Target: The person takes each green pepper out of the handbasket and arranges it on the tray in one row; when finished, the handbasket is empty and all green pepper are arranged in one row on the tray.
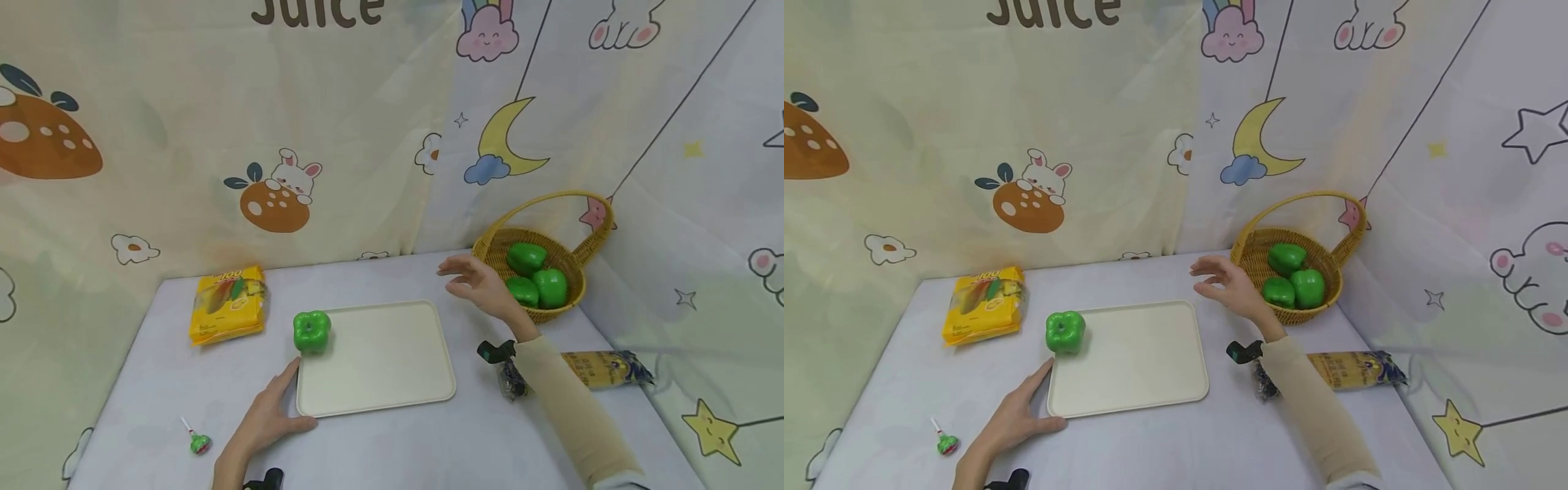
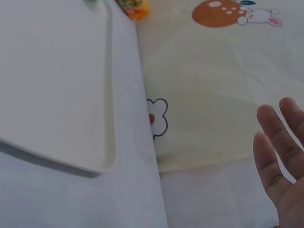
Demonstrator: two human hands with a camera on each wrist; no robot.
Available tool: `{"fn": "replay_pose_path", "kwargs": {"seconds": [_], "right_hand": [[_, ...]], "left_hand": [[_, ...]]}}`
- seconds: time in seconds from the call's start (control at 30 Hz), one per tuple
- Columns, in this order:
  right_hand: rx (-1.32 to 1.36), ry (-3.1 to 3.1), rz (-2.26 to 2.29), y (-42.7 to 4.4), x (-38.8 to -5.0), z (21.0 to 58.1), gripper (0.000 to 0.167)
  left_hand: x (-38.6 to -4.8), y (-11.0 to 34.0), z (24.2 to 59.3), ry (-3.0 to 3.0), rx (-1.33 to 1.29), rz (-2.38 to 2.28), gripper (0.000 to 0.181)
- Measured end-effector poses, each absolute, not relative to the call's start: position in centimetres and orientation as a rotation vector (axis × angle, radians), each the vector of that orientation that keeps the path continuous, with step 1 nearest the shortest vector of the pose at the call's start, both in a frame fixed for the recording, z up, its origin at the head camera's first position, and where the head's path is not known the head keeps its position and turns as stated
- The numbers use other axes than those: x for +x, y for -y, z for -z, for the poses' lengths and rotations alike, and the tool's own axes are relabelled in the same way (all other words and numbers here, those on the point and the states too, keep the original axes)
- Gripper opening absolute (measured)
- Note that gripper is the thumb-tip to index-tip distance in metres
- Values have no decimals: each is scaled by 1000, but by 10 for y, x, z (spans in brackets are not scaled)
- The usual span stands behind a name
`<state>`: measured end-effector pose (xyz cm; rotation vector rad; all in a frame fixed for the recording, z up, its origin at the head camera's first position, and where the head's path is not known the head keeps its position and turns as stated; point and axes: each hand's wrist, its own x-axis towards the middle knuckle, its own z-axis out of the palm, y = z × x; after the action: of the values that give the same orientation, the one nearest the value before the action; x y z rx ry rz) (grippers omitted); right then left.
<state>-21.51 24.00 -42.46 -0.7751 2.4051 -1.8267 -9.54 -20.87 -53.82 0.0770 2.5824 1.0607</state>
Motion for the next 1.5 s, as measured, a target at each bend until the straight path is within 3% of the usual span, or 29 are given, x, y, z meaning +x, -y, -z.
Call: {"fn": "replay_pose_path", "kwargs": {"seconds": [0.53,0.9,1.5], "right_hand": [[-690,-2329,2165,-310,-221,417,44],[-291,-2545,2178,-357,-235,410,45],[-99,-2484,2362,-387,-260,409,31]], "left_hand": [[-93,206,537,-2552,45,-1094,128],[-95,208,534,-2584,70,-1071,126],[-95,207,537,-2574,51,-1084,127]]}}
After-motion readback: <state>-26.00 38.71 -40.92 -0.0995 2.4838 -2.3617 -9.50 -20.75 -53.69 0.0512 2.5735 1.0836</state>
